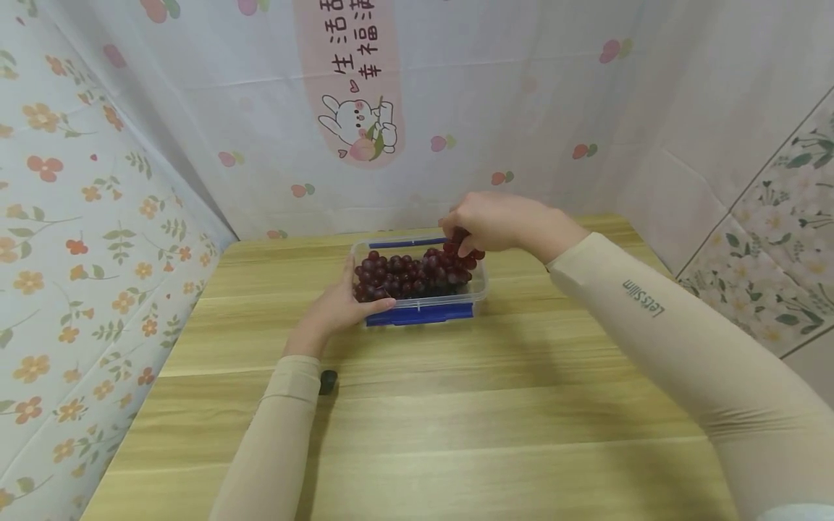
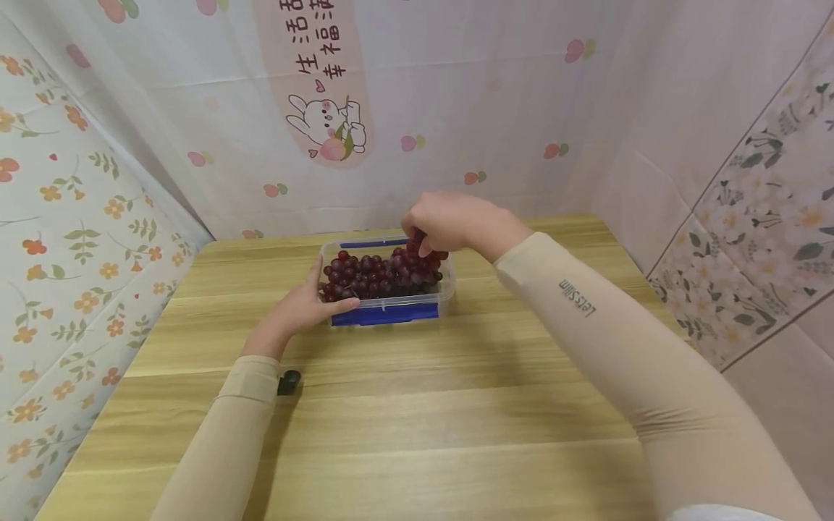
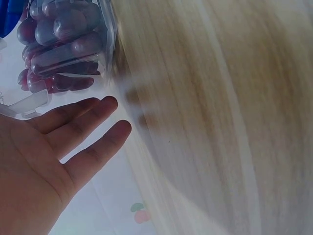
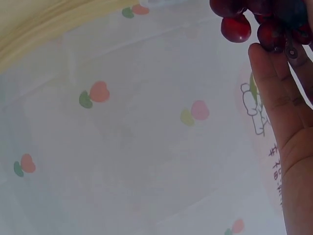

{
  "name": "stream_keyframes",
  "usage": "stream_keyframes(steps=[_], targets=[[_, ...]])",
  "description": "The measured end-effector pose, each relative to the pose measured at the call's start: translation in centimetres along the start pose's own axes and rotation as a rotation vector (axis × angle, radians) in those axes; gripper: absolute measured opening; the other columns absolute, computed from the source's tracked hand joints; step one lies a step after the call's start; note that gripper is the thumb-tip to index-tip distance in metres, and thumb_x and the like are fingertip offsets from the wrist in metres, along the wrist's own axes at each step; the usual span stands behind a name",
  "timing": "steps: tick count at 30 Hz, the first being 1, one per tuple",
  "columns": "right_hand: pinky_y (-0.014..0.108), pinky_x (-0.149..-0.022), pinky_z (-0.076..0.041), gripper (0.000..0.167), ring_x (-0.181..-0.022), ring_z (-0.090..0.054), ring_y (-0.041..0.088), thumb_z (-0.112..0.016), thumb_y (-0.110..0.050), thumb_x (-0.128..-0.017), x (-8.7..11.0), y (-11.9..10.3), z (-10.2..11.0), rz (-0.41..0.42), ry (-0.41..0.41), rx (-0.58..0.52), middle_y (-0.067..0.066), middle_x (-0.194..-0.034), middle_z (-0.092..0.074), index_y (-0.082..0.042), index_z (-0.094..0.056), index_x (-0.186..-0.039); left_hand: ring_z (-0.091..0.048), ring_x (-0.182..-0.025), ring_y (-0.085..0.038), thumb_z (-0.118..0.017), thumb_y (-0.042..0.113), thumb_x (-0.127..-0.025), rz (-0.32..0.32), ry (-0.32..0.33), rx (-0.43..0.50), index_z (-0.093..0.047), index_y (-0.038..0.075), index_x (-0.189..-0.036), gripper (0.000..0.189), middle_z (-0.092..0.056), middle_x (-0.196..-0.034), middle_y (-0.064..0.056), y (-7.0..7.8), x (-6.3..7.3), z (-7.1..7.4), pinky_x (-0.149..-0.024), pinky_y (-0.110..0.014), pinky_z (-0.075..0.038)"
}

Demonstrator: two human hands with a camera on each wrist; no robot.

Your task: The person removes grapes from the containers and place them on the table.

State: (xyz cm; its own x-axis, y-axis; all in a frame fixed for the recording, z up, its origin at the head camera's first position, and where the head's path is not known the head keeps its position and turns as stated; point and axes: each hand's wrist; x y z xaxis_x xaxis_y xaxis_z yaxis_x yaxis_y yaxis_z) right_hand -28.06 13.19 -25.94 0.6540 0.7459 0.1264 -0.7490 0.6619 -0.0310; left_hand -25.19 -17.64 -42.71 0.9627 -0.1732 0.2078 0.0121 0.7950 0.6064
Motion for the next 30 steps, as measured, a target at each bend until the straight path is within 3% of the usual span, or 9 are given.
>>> stream_keyframes(steps=[8, 16, 21, 30], targets=[[0.040, -0.094, -0.063, 0.020, -0.105, -0.074, 0.023, -0.082, -0.013, -0.094, 0.1, 0.4, 1.3, -0.014, 0.000, -0.016, 0.008, -0.122, -0.078, -0.008, -0.077, -0.113, -0.044, -0.150, -0.055, -0.067, 0.098, -0.067, -0.016, 0.008, 0.023, 0.028, 0.046, -0.163, 0.145, -0.031, -0.171, -0.029, 0.0, -0.1, 0.0, -0.119, -0.070, -0.041], [0.040, -0.083, -0.059, 0.009, -0.085, -0.068, 0.020, -0.082, -0.015, -0.095, 0.2, 1.0, 2.5, -0.019, 0.002, 0.024, 0.005, -0.098, -0.074, -0.010, -0.074, -0.097, -0.045, -0.148, -0.056, -0.066, 0.100, -0.065, -0.010, 0.010, 0.022, 0.028, 0.046, -0.163, 0.146, -0.031, -0.171, -0.029, 0.1, 0.2, 0.1, -0.118, -0.070, -0.042], [0.040, -0.081, -0.057, 0.010, -0.084, -0.066, 0.022, -0.082, -0.012, -0.094, 0.4, 1.7, 3.1, -0.012, 0.023, 0.027, 0.006, -0.096, -0.072, -0.009, -0.072, -0.096, -0.044, -0.149, -0.056, -0.066, 0.099, -0.066, -0.009, 0.010, 0.022, 0.028, 0.045, -0.163, 0.146, -0.030, -0.172, -0.027, 0.2, 0.3, 0.0, -0.119, -0.070, -0.041], [0.042, -0.083, -0.061, 0.016, -0.089, -0.070, 0.023, -0.080, -0.011, -0.096, 1.4, 3.3, 4.4, -0.074, 0.010, 0.022, 0.011, -0.106, -0.076, -0.004, -0.073, -0.108, -0.042, -0.151, -0.054, -0.068, 0.095, -0.070, -0.015, 0.015, 0.025, 0.027, 0.041, -0.165, 0.144, -0.026, -0.175, -0.024, 0.3, 0.4, 0.0, -0.120, -0.070, -0.039]])
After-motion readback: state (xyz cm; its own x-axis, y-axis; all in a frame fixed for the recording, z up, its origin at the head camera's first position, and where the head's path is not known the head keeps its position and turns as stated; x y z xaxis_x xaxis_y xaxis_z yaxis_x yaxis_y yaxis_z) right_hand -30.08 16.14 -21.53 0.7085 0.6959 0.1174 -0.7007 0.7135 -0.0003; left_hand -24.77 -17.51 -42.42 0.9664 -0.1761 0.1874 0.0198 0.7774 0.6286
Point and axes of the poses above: each hand's wrist, its own x-axis away from the middle knuckle, its own z-axis out of the back of the hand, y = z × x
